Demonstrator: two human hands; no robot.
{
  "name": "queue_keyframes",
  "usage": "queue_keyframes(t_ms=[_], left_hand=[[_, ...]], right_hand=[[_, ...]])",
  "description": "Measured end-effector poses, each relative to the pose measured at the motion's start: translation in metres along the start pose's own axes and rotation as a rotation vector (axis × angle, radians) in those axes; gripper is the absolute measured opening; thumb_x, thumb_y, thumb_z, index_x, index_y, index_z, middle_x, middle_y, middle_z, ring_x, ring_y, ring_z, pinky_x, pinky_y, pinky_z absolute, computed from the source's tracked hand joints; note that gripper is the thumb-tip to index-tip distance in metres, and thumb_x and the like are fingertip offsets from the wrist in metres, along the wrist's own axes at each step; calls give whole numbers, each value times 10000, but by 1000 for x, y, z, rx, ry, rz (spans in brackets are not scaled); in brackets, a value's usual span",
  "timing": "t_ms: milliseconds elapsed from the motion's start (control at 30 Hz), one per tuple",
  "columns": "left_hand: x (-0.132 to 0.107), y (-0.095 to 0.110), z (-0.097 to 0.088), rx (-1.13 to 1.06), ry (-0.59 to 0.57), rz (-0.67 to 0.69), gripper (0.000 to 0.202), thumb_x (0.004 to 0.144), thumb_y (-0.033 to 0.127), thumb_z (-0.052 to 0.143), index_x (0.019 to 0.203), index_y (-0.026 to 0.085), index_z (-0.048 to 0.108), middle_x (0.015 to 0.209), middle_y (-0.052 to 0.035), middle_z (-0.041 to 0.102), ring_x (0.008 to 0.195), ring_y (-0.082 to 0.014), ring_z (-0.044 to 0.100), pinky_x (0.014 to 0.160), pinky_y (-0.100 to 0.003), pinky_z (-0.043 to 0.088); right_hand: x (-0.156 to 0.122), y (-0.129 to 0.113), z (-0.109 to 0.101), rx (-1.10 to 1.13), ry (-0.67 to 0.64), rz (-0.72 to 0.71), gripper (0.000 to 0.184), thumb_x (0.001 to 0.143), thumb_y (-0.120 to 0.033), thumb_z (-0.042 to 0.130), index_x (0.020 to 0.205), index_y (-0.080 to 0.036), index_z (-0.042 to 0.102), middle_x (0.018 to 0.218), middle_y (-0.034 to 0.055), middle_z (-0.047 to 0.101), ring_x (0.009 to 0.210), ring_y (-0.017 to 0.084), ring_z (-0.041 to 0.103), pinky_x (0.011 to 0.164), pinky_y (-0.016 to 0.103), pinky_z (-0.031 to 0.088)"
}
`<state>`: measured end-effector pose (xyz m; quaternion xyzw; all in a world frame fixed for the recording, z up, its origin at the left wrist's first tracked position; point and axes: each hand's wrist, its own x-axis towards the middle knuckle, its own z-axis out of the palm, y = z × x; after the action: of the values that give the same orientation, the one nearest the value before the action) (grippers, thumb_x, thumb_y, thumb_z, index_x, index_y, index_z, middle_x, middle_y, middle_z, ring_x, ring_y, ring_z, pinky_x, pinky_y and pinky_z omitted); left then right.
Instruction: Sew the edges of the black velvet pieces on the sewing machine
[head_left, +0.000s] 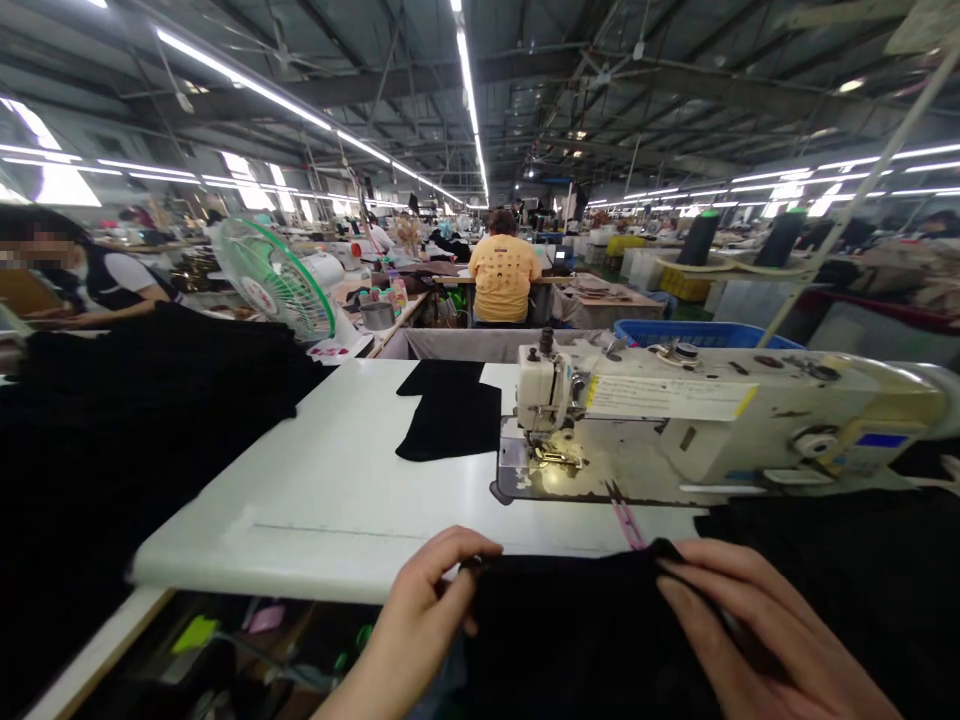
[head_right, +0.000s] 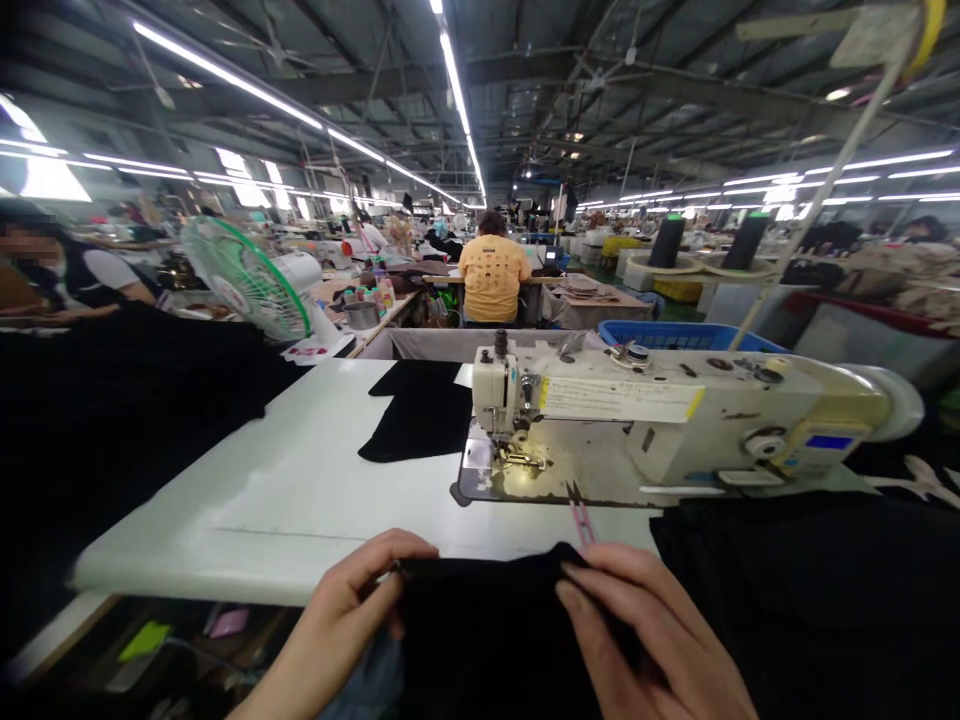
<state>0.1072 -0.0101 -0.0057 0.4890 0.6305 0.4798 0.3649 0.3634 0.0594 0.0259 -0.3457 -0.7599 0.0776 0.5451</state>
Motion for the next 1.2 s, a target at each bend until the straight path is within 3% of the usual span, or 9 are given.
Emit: queue_keyframes(t_ms=[167, 300, 433, 567, 633, 767, 867, 1000, 1200], left_hand=[[9, -7, -18, -105, 61, -97, 430, 846, 538, 585, 1058, 186, 711, 607, -11, 664, 606, -190, 664, 697, -267, 489], [22, -16, -15, -318, 33, -203, 448, 735, 621, 706, 841, 185, 693, 698, 11, 627, 522, -157, 640, 553, -229, 453], [36, -24, -8, -497, 22, -292, 462, 688, 609, 779, 794, 178, 651, 681, 42, 551, 489, -86, 540, 505, -180, 404], [47, -25, -7, -543, 79, -276, 580, 667, 671, 778, 616, 158, 513, 562, 69, 373, 496, -55, 344, 454, -139, 292], [49, -24, -8, -498, 88, -241, 587, 662, 699, 764, 658, 152, 554, 562, 64, 391, 504, -58, 323, 445, -139, 266], [50, -21, -10, -513, 111, -237, 554, 676, 645, 788, 946, 176, 668, 661, 26, 565, 551, -87, 434, 465, -151, 331], [50, -20, -11, -643, 140, -249, 464, 667, 526, 848, 909, 162, 694, 741, 0, 618, 600, -99, 497, 475, -159, 380], [51, -18, -11, -897, 67, -342, 405, 629, 411, 899, 882, 164, 701, 801, -14, 656, 635, -111, 557, 535, -185, 449], [54, -16, -7, -630, 124, -110, 393, 625, 342, 907, 926, 176, 718, 865, -26, 703, 825, -148, 648, 774, -204, 513]], right_hand=[[-1, 4, 24, -3, 65, 282, 175, 886, -435, 689, 860, -277, 761, 980, -3, 745, 873, 200, 726, 745, 226, 578], [7, 4, 33, 15, 102, 398, 206, 839, -461, 723, 829, -263, 777, 967, 8, 757, 843, 197, 726, 707, 216, 580], [13, -2, 39, 4, 118, 418, 201, 816, -448, 742, 795, -250, 773, 939, 20, 757, 832, 198, 717, 717, 227, 580], [17, -6, 42, -18, 98, 399, 192, 822, -447, 744, 792, -258, 768, 951, 15, 748, 847, 192, 705, 733, 228, 569], [16, -6, 42, -14, 76, 387, 186, 828, -442, 742, 787, -262, 765, 963, 12, 742, 875, 192, 701, 753, 227, 563], [13, -1, 39, -17, 51, 394, 185, 828, -447, 746, 793, -267, 768, 1001, 10, 735, 905, 195, 695, 746, 225, 551], [10, 4, 38, -9, 44, 437, 224, 818, -477, 747, 793, -255, 773, 1011, 25, 739, 889, 211, 698, 721, 243, 550], [7, 11, 38, 19, 15, 513, 276, 814, -506, 743, 806, -232, 780, 1050, 55, 737, 905, 242, 694, 694, 272, 549], [5, 19, 35, 45, 37, 563, 271, 786, -509, 768, 850, -247, 795, 1074, 45, 738, 947, 241, 692, 784, 276, 546]])
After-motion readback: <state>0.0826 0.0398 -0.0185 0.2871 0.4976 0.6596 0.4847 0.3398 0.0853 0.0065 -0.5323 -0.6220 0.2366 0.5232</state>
